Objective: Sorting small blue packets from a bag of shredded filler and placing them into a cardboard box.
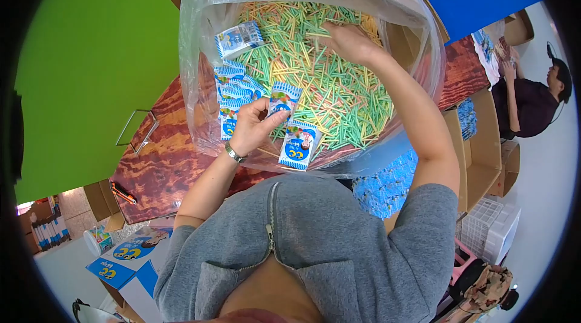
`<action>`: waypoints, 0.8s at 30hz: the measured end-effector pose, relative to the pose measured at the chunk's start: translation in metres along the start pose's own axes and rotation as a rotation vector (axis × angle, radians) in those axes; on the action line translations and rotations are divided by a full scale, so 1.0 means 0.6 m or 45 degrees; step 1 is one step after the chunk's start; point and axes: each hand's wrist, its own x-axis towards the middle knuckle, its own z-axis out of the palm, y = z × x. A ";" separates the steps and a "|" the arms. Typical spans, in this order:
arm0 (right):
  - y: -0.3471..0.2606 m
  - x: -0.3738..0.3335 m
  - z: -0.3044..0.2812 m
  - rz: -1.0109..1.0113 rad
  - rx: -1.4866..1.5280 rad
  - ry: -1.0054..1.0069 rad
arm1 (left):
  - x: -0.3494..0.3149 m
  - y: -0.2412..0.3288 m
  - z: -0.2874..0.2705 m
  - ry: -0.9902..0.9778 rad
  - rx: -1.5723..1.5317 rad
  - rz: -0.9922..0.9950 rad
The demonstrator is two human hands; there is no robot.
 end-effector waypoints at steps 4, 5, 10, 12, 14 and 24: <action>0.004 -0.014 -0.011 0.189 0.524 -0.114 | 0.014 0.005 -0.002 -0.016 -0.125 -0.039; 0.012 -0.017 -0.004 0.140 0.689 -0.190 | 0.019 0.005 -0.002 0.003 -0.267 -0.047; 0.013 -0.048 0.032 0.296 1.511 -0.415 | 0.042 0.033 0.002 0.095 -0.565 -0.006; -0.001 -0.059 0.036 0.364 1.868 -0.321 | 0.046 0.040 0.010 0.121 -0.671 -0.032; -0.012 -0.065 0.058 0.394 1.913 -0.323 | 0.057 0.038 0.016 0.154 -0.839 -0.081; -0.067 -0.070 0.079 0.456 2.232 0.035 | 0.079 0.056 0.040 0.056 -1.340 -0.199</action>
